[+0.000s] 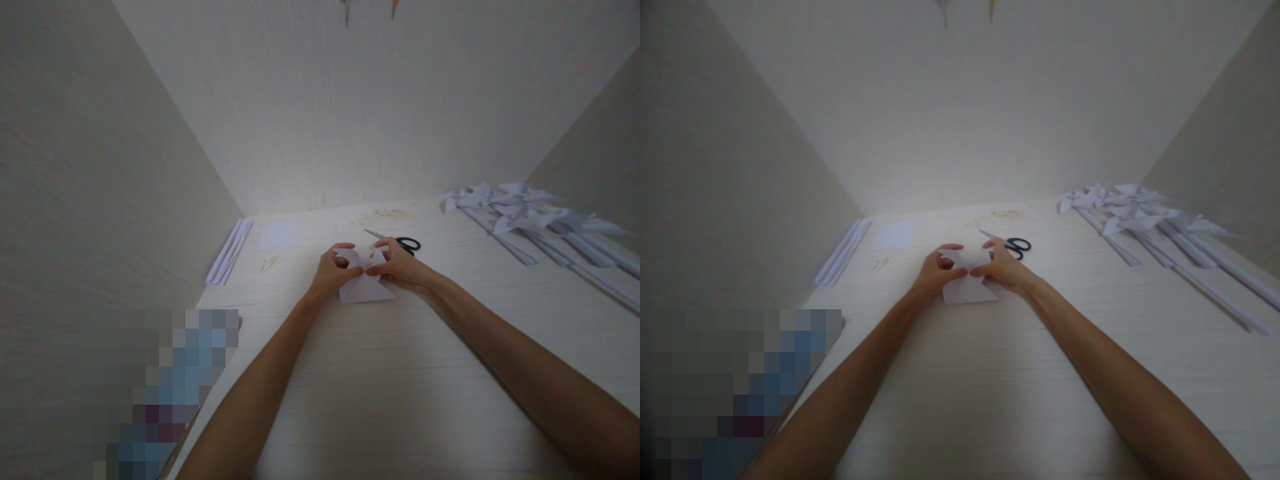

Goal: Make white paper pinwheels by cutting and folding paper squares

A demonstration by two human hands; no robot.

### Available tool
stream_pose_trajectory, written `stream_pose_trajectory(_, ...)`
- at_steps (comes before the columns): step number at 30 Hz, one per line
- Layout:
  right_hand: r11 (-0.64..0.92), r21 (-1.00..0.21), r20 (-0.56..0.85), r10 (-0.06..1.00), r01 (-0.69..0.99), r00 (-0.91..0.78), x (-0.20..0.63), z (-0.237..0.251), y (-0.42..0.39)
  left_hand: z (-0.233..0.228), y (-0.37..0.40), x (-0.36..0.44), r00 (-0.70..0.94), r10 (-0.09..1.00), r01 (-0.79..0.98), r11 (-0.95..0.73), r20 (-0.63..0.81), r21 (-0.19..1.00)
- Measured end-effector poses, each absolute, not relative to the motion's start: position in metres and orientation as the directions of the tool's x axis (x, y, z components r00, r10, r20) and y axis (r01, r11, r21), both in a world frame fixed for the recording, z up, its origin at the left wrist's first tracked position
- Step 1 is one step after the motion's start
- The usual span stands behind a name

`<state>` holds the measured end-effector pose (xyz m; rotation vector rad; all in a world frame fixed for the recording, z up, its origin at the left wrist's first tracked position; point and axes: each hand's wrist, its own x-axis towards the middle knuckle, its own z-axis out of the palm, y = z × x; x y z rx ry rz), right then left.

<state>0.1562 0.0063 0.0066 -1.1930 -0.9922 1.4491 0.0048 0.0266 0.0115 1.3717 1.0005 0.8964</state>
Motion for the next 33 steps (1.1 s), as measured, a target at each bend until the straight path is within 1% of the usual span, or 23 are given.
stream_pose_trajectory(5,-0.179,-0.972,-0.173,0.984,-0.155,-0.051,0.156,0.007,0.006,0.009,0.028,0.003,0.361,0.931,0.027,0.036,-0.044,0.999)
stream_pose_trajectory(10,-0.182,-0.970,-0.178,0.983,-0.164,-0.038,0.156,0.008,0.005,0.009,0.027,0.003,0.358,0.932,0.039,0.049,-0.060,0.998)
stream_pose_trajectory(12,-0.176,-0.969,-0.172,0.984,-0.173,-0.040,0.155,0.005,0.005,0.008,0.027,0.004,0.341,0.938,0.038,0.048,-0.058,0.998)
stream_pose_trajectory(14,-0.141,-0.975,-0.140,0.990,-0.173,-0.017,0.154,0.002,0.008,0.006,0.028,0.005,0.285,0.957,0.018,0.041,-0.044,0.999)
stream_pose_trajectory(15,-0.094,-0.980,-0.098,0.995,-0.174,0.017,0.153,0.000,0.009,0.005,0.028,0.005,0.240,0.970,-0.001,0.034,-0.033,0.999)
stream_pose_trajectory(17,0.074,-0.985,0.052,0.988,-0.157,0.144,0.153,-0.003,0.011,0.003,0.030,0.006,0.130,0.992,-0.057,0.013,-0.006,0.998)
stream_pose_trajectory(19,0.266,-0.962,0.239,0.924,-0.054,0.299,0.153,-0.004,0.011,0.001,0.032,0.007,0.029,1.000,-0.132,-0.002,0.006,0.991)
stream_pose_trajectory(20,0.338,-0.940,0.332,0.875,0.045,0.352,0.153,-0.004,0.009,0.000,0.033,0.007,-0.011,1.000,-0.171,-0.007,0.005,0.985)
stream_pose_trajectory(21,0.384,-0.907,0.420,0.829,0.170,0.369,0.153,-0.004,0.007,0.000,0.034,0.007,-0.045,0.999,-0.207,-0.011,0.002,0.978)
stream_pose_trajectory(22,0.416,-0.856,0.507,0.791,0.307,0.342,0.152,-0.003,0.004,0.000,0.035,0.007,-0.076,0.997,-0.239,-0.016,-0.002,0.971)
stream_pose_trajectory(23,0.446,-0.779,0.588,0.764,0.442,0.265,0.151,-0.002,0.000,0.000,0.036,0.007,-0.102,0.995,-0.267,-0.021,-0.006,0.964)
stream_pose_trajectory(24,0.484,-0.674,0.651,0.746,0.559,0.139,0.149,-0.002,-0.003,0.001,0.037,0.007,-0.121,0.993,-0.290,-0.027,-0.009,0.957)
stream_pose_trajectory(25,0.536,-0.554,0.689,0.725,0.637,-0.011,0.147,-0.002,-0.006,0.001,0.037,0.007,-0.135,0.991,-0.311,-0.031,-0.012,0.950)
stream_pose_trajectory(27,0.640,-0.321,0.684,0.667,0.699,-0.296,0.143,-0.003,-0.011,0.002,0.037,0.007,-0.145,0.989,-0.348,-0.033,-0.018,0.937)
stream_pose_trajectory(28,0.673,-0.223,0.668,0.632,0.705,-0.393,0.141,-0.004,-0.012,0.003,0.037,0.007,-0.145,0.989,-0.364,-0.033,-0.021,0.931)
stream_pose_trajectory(29,0.686,-0.144,0.655,0.606,0.713,-0.451,0.140,-0.005,-0.012,0.003,0.036,0.007,-0.141,0.990,-0.376,-0.032,-0.023,0.926)
stream_pose_trajectory(31,0.659,-0.050,0.668,0.581,0.751,-0.465,0.139,-0.005,-0.012,0.004,0.035,0.007,-0.127,0.992,-0.392,-0.031,-0.021,0.920)
stream_pose_trajectory(33,0.618,-0.035,0.700,0.576,0.785,-0.422,0.141,-0.004,-0.012,0.003,0.033,0.008,-0.108,0.994,-0.396,-0.028,-0.017,0.918)
